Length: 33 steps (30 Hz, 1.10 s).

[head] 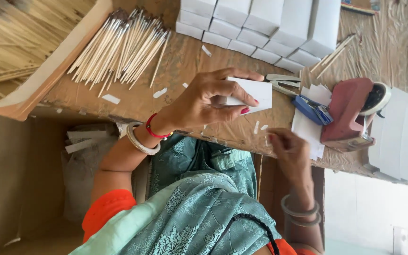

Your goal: The person places bundles of wooden sticks with brown tips into small cardboard boxes, adds a piece of bubble wrap, and secures the boxes with a stapler.

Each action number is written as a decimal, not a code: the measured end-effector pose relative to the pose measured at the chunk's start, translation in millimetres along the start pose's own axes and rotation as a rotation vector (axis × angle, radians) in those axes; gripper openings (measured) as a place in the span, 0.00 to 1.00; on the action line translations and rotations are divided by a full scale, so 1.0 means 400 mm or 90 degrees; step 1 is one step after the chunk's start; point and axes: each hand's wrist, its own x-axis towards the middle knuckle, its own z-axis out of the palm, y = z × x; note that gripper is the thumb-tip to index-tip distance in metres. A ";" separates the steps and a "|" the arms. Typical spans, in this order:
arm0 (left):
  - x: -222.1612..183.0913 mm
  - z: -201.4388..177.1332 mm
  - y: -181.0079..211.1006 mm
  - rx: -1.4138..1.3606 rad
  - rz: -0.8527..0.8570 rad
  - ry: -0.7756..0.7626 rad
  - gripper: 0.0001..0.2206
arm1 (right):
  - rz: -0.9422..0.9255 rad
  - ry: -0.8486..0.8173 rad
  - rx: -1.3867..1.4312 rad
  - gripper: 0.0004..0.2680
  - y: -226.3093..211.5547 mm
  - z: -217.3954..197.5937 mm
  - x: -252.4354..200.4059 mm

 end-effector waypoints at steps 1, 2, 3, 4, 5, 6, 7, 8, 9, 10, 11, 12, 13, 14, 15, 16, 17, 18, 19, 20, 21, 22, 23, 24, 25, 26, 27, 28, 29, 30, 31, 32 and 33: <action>0.008 -0.001 -0.007 -0.017 0.006 -0.019 0.09 | 0.013 0.022 0.001 0.06 0.013 -0.056 0.005; 0.019 0.001 -0.016 0.022 0.030 -0.011 0.08 | -0.099 0.174 -0.127 0.04 0.029 -0.115 0.007; 0.035 0.008 -0.029 0.054 0.057 -0.011 0.07 | -0.204 0.327 -0.264 0.02 0.049 -0.175 -0.009; 0.023 -0.001 -0.024 0.030 0.067 -0.038 0.07 | -0.178 0.355 -0.271 0.02 0.100 -0.231 0.005; 0.012 -0.013 -0.022 0.033 0.080 0.008 0.08 | -0.124 0.406 -0.356 0.02 0.151 -0.289 0.009; 0.002 -0.030 -0.022 0.034 0.093 0.055 0.09 | -0.066 0.452 -0.440 0.05 0.204 -0.348 0.005; 0.003 -0.030 -0.009 0.011 0.099 0.035 0.09 | -0.041 0.471 -0.447 0.05 0.208 -0.373 0.008; 0.002 -0.035 0.004 0.030 0.076 0.042 0.09 | 0.055 0.349 -0.172 0.08 0.213 -0.398 0.008; -0.007 -0.042 0.021 0.056 0.049 0.058 0.10 | 0.130 0.212 0.106 0.10 0.217 -0.423 0.022; -0.007 -0.039 0.025 0.041 0.051 0.047 0.10 | 0.141 0.228 0.105 0.10 0.209 -0.427 0.021; -0.008 -0.039 0.032 0.062 0.038 0.056 0.10 | 0.164 0.195 0.156 0.10 0.200 -0.431 0.036; -0.009 -0.042 0.039 0.083 0.024 0.064 0.11 | 0.187 0.163 0.209 0.11 0.189 -0.435 0.050; -0.013 -0.041 0.043 0.079 0.025 0.061 0.11 | 0.190 0.169 0.209 0.11 0.205 -0.439 0.051; -0.018 -0.042 0.047 0.086 0.021 0.067 0.11 | 0.178 0.170 0.295 0.09 0.220 -0.442 0.053; -0.020 -0.043 0.049 0.094 0.019 0.077 0.11 | 0.162 0.169 0.379 0.08 0.232 -0.450 0.062; -0.017 -0.045 0.050 0.090 0.022 0.076 0.11 | 0.161 0.173 0.377 0.08 0.236 -0.432 0.046; -0.017 -0.044 0.052 0.100 0.016 0.084 0.10 | 0.123 0.212 0.428 0.07 0.239 -0.416 0.031; -0.018 -0.044 0.053 0.110 0.009 0.091 0.10 | 0.083 0.250 0.480 0.06 0.244 -0.398 0.016; -0.016 -0.044 0.053 0.108 0.007 0.094 0.10 | 0.085 0.249 0.477 0.06 0.260 -0.371 0.009; -0.015 -0.043 0.052 0.113 -0.001 0.093 0.10 | 0.055 0.321 0.416 0.04 0.277 -0.344 0.002; -0.012 -0.044 0.052 0.118 -0.007 0.092 0.10 | 0.022 0.392 0.354 0.05 0.293 -0.318 -0.002; -0.008 -0.043 0.047 0.118 -0.007 0.095 0.10 | 0.021 0.390 0.352 0.05 0.300 -0.309 0.004; -0.005 -0.043 0.043 0.124 -0.032 0.099 0.10 | 0.008 0.441 0.334 0.05 0.307 -0.298 0.011; -0.003 -0.044 0.040 0.130 -0.057 0.103 0.10 | -0.005 0.493 0.316 0.05 0.313 -0.286 0.018; -0.002 -0.045 0.038 0.132 -0.059 0.104 0.10 | -0.004 0.490 0.317 0.05 0.325 -0.301 0.018; -0.001 -0.046 0.037 0.134 -0.053 0.100 0.10 | -0.008 0.481 0.263 0.05 0.337 -0.314 0.018; 0.000 -0.049 0.036 0.136 -0.047 0.098 0.10 | -0.013 0.472 0.208 0.05 0.347 -0.328 0.022; 0.015 -0.046 0.041 0.139 -0.048 0.100 0.10 | -0.014 0.468 0.209 0.05 0.347 -0.338 -0.006; 0.027 -0.047 0.049 0.138 -0.013 0.082 0.10 | -0.047 0.480 -0.012 0.04 0.346 -0.345 -0.017; 0.035 -0.053 0.059 0.136 0.021 0.062 0.11 | -0.083 0.484 -0.233 0.03 0.343 -0.349 -0.029; 0.030 -0.042 0.042 0.158 0.014 0.084 0.11 | -0.105 0.462 -0.225 0.03 0.289 -0.312 -0.042; 0.022 -0.037 0.026 0.146 0.075 0.066 0.11 | -0.145 0.488 -0.074 0.06 0.236 -0.273 -0.062; 0.005 -0.039 0.018 0.146 0.126 0.050 0.12 | -0.180 0.492 0.086 0.10 0.186 -0.231 -0.073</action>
